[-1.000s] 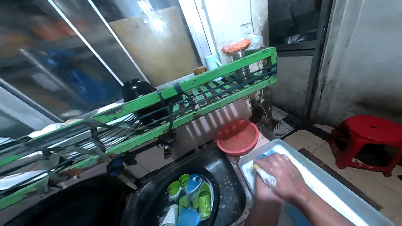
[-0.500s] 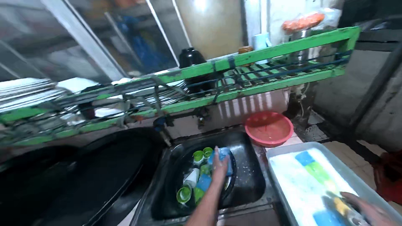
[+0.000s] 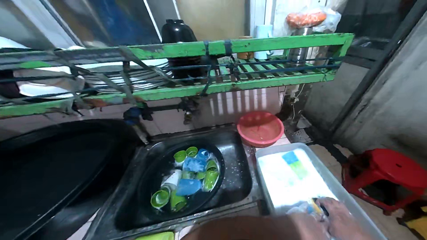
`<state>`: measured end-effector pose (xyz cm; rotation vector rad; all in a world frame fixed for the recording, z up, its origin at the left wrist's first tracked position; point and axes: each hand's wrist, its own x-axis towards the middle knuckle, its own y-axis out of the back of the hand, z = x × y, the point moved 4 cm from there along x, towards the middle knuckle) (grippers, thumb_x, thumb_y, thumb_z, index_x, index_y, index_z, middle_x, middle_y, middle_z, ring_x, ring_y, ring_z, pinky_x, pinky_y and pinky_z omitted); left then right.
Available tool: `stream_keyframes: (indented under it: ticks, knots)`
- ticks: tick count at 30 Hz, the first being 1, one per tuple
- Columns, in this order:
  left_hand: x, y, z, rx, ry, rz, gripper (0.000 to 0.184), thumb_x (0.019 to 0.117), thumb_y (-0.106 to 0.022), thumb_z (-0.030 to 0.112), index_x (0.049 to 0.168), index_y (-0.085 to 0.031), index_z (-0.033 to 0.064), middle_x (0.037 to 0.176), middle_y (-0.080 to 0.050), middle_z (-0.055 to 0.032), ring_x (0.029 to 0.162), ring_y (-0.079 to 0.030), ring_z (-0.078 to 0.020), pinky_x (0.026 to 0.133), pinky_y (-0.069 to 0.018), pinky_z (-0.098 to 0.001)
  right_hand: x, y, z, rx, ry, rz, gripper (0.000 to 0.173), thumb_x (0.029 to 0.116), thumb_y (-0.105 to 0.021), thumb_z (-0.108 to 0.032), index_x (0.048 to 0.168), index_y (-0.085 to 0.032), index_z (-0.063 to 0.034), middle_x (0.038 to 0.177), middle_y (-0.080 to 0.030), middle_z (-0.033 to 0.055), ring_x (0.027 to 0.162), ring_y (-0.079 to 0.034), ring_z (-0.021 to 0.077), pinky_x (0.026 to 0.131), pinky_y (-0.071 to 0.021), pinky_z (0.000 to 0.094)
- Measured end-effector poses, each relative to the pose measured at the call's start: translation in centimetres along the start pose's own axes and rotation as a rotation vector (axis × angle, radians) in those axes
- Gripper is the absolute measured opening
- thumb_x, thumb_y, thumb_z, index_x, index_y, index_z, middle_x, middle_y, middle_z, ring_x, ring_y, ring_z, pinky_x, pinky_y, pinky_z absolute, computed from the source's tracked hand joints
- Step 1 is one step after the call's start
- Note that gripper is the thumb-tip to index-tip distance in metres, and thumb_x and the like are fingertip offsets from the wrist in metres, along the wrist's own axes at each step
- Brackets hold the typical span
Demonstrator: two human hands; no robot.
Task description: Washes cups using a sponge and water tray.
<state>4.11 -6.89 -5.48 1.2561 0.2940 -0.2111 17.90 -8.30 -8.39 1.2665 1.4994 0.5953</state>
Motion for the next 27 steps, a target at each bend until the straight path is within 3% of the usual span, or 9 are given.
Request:
stream_keyframes:
  ticks: [8,13,16,19,20,22,23,25,27]
  knots:
    - [-0.1,-0.2,-7.3,-0.206,0.023,0.259,0.064,0.0759,-0.084,0.009,0.136,-0.063,0.0119,0.127,-0.068,-0.0152,0.121,-0.061,-0.0373,0.106,-0.0407,-0.0674,-0.2,0.9,1.8,0.532,-0.092,0.182,0.055,0.0917,-0.070,-0.013,0.141,-0.053,0.0067,0.134,-0.059,0.0293,0.125,-0.058,0.0400,0.107,-0.0463,0.0539]
    - [-4.7,4.1,-11.6,-1.301,0.254,1.083,0.087,0.0799,-0.080,0.007,0.151,-0.032,-0.0068,0.140,-0.054,-0.0264,0.126,-0.060,-0.0280,0.107,-0.0509,-0.0406,-0.2,2.0,-0.9,1.328,-0.121,0.331,0.039,0.1072,-0.041,-0.019,0.139,-0.049,0.0020,0.111,-0.066,0.0084,0.095,-0.067,0.0117,0.083,-0.0583,0.0341]
    - [-4.3,3.9,-12.2,-1.867,0.399,1.503,0.090,0.0923,-0.071,0.021,0.160,-0.014,0.0074,0.150,-0.044,-0.0245,0.127,-0.056,-0.0311,0.103,-0.0511,-0.0484,-0.4,3.0,-8.1,1.571,-0.001,0.410,0.039,0.1084,-0.035,-0.021,0.136,-0.053,0.0011,0.103,-0.070,0.0074,0.089,-0.070,0.0136,0.078,-0.0608,0.0362]
    - [-4.3,3.6,-11.4,-1.959,0.519,1.440,0.056,0.1083,-0.048,0.039,0.152,-0.040,0.0037,0.145,-0.053,-0.0194,0.129,-0.055,-0.0265,0.108,-0.0473,-0.0457,-0.4,2.5,-13.6,1.243,0.182,0.563,0.040,0.1070,-0.038,-0.009,0.139,-0.048,0.0127,0.117,-0.066,0.0144,0.103,-0.067,0.0119,0.092,-0.0561,0.0300]
    - [-4.6,3.9,-10.8,-1.978,0.522,1.377,0.053,0.1092,-0.045,0.039,0.149,-0.044,0.0036,0.141,-0.057,-0.0183,0.125,-0.058,-0.0251,0.105,-0.0494,-0.0441,-0.1,2.2,-13.8,0.968,0.239,0.628,0.038,0.1042,-0.044,-0.003,0.135,-0.051,0.0188,0.127,-0.064,0.0243,0.118,-0.064,0.0211,0.104,-0.0506,0.0339]
    - [-4.8,4.4,-9.4,-1.968,0.536,1.308,0.058,0.1075,-0.051,0.034,0.154,-0.034,0.0028,0.141,-0.054,-0.0214,0.125,-0.057,-0.0270,0.104,-0.0496,-0.0435,1.4,1.7,-13.0,0.328,0.373,0.663,0.031,0.0934,-0.058,0.001,0.118,-0.063,0.0203,0.124,-0.064,0.0367,0.123,-0.061,0.0474,0.109,-0.0459,0.0550]
    - [-4.6,4.5,-8.9,-1.945,0.592,1.306,0.065,0.1057,-0.056,0.031,0.156,-0.027,0.0015,0.144,-0.051,-0.0247,0.128,-0.055,-0.0298,0.106,-0.0479,-0.0447,2.4,1.3,-12.1,0.121,0.392,0.630,0.032,0.0921,-0.062,-0.006,0.115,-0.067,0.0152,0.120,-0.066,0.0349,0.119,-0.063,0.0492,0.106,-0.0479,0.0587]
    - [-3.8,4.1,-9.0,-1.928,0.665,1.331,0.074,0.1035,-0.061,0.033,0.157,-0.021,0.0005,0.146,-0.048,-0.0276,0.131,-0.053,-0.0328,0.108,-0.0472,-0.0467,3.5,1.8,-11.6,0.090,0.312,0.524,0.036,0.0957,-0.062,-0.016,0.119,-0.067,0.0107,0.120,-0.068,0.0299,0.119,-0.065,0.0434,0.105,-0.0495,0.0565]
    - [-3.8,3.9,-9.7,-1.967,0.586,1.334,0.074,0.1054,-0.057,0.036,0.159,-0.019,0.0029,0.151,-0.045,-0.0251,0.135,-0.050,-0.0317,0.111,-0.0447,-0.0473,3.6,3.7,-12.2,0.390,0.031,0.403,0.032,0.0896,-0.069,-0.007,0.110,-0.065,0.0173,0.109,-0.067,0.0351,0.108,-0.066,0.0465,0.099,-0.0486,0.0603]
